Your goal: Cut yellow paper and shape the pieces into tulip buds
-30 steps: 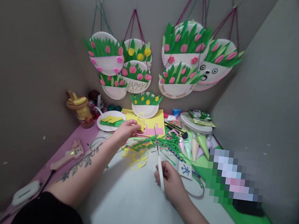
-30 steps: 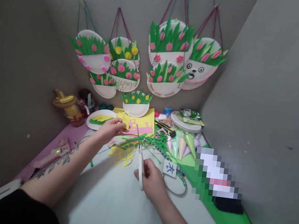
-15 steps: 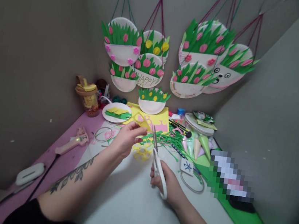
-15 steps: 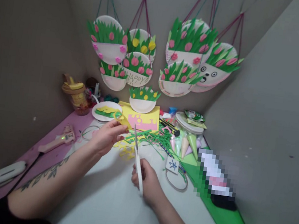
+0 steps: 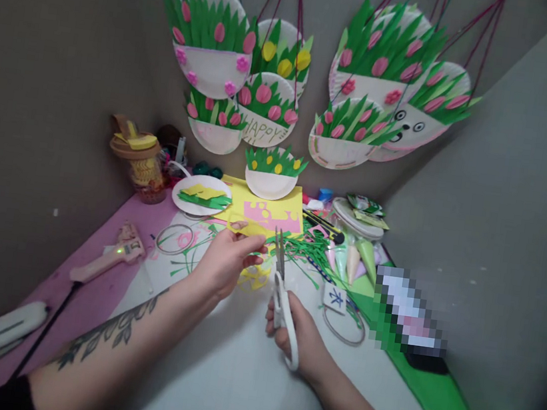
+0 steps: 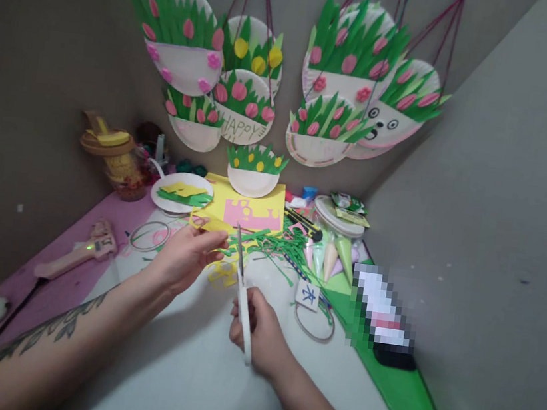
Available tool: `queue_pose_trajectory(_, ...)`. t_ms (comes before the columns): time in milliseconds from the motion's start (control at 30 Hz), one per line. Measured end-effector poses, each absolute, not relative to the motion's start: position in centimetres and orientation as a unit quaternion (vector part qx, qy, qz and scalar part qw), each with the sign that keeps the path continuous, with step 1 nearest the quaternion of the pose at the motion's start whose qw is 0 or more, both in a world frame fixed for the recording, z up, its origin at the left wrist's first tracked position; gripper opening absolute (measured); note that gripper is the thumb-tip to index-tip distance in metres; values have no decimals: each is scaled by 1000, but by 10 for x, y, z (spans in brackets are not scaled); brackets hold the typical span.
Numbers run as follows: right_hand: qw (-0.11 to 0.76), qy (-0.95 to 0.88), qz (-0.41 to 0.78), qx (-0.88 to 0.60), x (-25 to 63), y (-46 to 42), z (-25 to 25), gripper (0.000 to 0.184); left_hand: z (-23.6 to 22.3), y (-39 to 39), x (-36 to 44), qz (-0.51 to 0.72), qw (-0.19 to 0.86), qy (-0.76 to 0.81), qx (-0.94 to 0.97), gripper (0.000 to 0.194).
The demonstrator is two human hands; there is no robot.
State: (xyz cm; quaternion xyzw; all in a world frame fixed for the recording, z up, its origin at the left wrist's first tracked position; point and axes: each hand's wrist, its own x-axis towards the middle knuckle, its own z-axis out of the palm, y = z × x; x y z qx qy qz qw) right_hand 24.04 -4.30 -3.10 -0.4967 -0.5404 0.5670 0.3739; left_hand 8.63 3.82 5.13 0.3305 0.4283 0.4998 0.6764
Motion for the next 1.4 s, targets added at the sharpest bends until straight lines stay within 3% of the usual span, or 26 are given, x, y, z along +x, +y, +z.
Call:
queue_pose_trajectory(367, 363, -537, 575, -499, 243, -42, -34, 31, 42, 34, 88, 458, 651, 437, 420, 23)
queue_pose_trajectory(767, 365, -529, 582, -499, 244, -41, -32, 38, 38, 30, 92, 451, 643, 441, 435, 22)
queue_pose_trajectory(1033, 370, -540, 573, -493, 246, -41, -40, 31, 40, 32, 92, 445, 642, 440, 444, 20)
queue_pose_trajectory(1400, 366, -531, 581, -496, 245, -41, -34, 36, 40, 32, 93, 446, 632, 445, 451, 19)
